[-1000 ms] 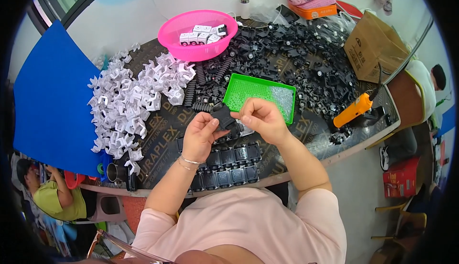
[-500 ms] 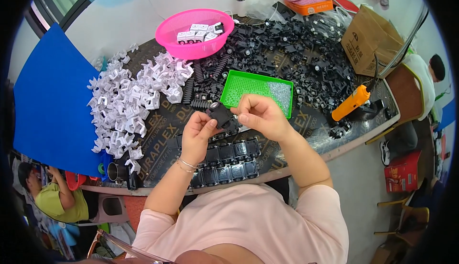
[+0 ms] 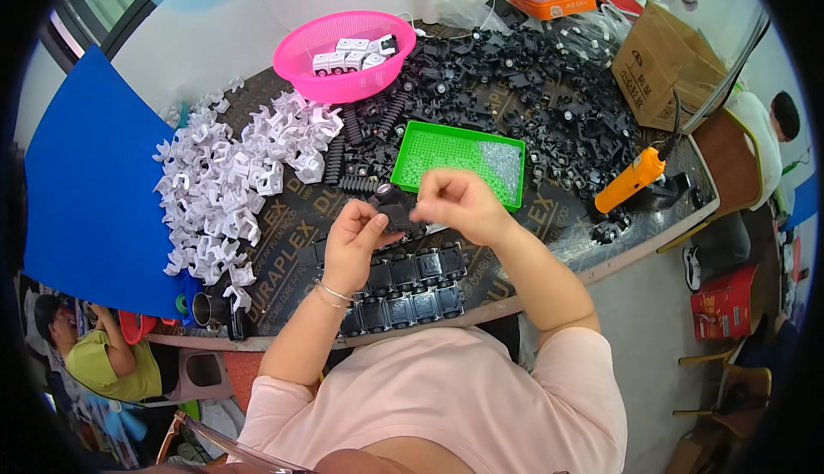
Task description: The person assembles black plastic components into a white carrier tray by hand.
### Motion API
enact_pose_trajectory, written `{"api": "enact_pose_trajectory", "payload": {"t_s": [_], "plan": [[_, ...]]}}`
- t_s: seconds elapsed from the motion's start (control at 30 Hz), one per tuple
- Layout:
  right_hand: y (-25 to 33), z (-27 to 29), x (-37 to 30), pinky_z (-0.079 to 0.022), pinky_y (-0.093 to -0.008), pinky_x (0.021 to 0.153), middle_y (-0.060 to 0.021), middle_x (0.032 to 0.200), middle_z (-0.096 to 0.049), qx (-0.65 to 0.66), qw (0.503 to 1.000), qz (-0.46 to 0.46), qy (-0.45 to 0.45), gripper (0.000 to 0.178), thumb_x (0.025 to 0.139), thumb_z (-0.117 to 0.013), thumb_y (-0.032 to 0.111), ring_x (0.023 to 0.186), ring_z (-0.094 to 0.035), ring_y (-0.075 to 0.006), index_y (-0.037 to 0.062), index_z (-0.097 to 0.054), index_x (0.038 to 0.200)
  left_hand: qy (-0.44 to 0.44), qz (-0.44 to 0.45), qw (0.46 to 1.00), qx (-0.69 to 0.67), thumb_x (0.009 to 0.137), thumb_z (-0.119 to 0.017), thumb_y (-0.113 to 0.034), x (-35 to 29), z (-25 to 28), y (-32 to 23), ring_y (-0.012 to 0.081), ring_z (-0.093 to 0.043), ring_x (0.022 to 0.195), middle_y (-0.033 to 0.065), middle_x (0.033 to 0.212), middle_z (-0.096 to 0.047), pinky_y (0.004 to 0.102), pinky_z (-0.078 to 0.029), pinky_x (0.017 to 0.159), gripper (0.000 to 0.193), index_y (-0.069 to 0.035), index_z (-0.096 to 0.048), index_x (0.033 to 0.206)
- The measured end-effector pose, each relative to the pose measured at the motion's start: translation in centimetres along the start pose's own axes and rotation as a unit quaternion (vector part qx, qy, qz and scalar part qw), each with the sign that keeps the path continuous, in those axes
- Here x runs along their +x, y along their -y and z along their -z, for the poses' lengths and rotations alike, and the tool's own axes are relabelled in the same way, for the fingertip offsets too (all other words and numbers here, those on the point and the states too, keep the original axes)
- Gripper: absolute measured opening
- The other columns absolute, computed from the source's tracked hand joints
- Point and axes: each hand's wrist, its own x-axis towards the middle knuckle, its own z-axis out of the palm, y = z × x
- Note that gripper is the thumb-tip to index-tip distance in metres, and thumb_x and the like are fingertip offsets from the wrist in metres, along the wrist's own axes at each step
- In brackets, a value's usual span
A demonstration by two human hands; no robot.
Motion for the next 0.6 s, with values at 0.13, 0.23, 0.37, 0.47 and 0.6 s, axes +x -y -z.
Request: {"api": "enact_pose_trajectory", "payload": {"t_s": [0.13, 0.23, 0.37, 0.47, 0.6], "plan": [[-0.4, -0.4, 0.1, -0.051, -0.0397, 0.082, -0.0029, 0.072, -0.047, 0.075, 0.997, 0.026, 0.022, 0.026, 0.087, -0.061, 0.023, 0.071, -0.049, -0.0142, 0.0066, -0.047, 0.073, 0.025, 0.075, 0.986, -0.145, 0.095, -0.050, -0.008, 0.2, 0.3, 0.2, 0.0109, -0.057, 0.086, 0.0038, 0.095, -0.055, 0.0375, -0.055, 0.086, 0.005, -0.005, -0.047, 0.092], [-0.7, -0.1, 0.3, -0.052, -0.0396, 0.082, -0.0025, 0.071, -0.044, 0.149, 0.988, 0.020, 0.038, 0.028, 0.088, -0.060, 0.025, 0.069, -0.047, -0.0145, 0.0068, -0.045, 0.072, 0.034, 0.087, 0.975, -0.201, 0.096, -0.047, -0.011, 0.1, 0.2, 0.3, 0.0130, -0.058, 0.089, 0.0040, 0.097, -0.055, 0.0379, -0.055, 0.085, 0.005, -0.007, -0.046, 0.094], [-1.2, -0.8, 0.4, -0.052, -0.0380, 0.079, -0.0023, 0.069, -0.042, 0.227, 0.974, -0.013, 0.020, 0.029, 0.087, -0.060, 0.024, 0.067, -0.045, -0.0152, 0.0070, -0.044, 0.070, 0.065, 0.087, 0.961, -0.254, 0.096, -0.050, -0.016, 0.3, 0.4, 1.0, 0.0164, -0.060, 0.091, 0.0049, 0.097, -0.057, 0.0419, -0.055, 0.085, 0.007, -0.010, -0.047, 0.096], [-2.5, -1.6, 0.5, -0.050, -0.0360, 0.081, -0.0023, 0.069, -0.042, 0.214, 0.976, -0.011, 0.035, 0.027, 0.088, -0.059, 0.021, 0.067, -0.044, -0.0152, 0.0066, -0.045, 0.070, 0.076, 0.112, 0.950, -0.281, 0.096, -0.047, -0.013, 0.2, 0.0, 1.1, 0.0159, -0.059, 0.094, 0.0046, 0.097, -0.055, 0.0394, -0.053, 0.087, 0.004, -0.009, -0.047, 0.099], [-2.0, -2.3, 0.3, -0.049, -0.0304, 0.083, -0.0026, 0.083, -0.054, 0.050, 0.996, 0.028, 0.063, 0.016, 0.084, -0.067, 0.010, 0.087, -0.057, -0.0114, 0.0041, -0.053, 0.078, 0.103, 0.126, 0.914, -0.372, 0.094, -0.051, -0.010, 0.4, 0.6, 1.5, 0.0202, -0.061, 0.094, 0.0064, 0.098, -0.059, 0.0404, -0.053, 0.089, 0.008, -0.010, -0.048, 0.101]]}}
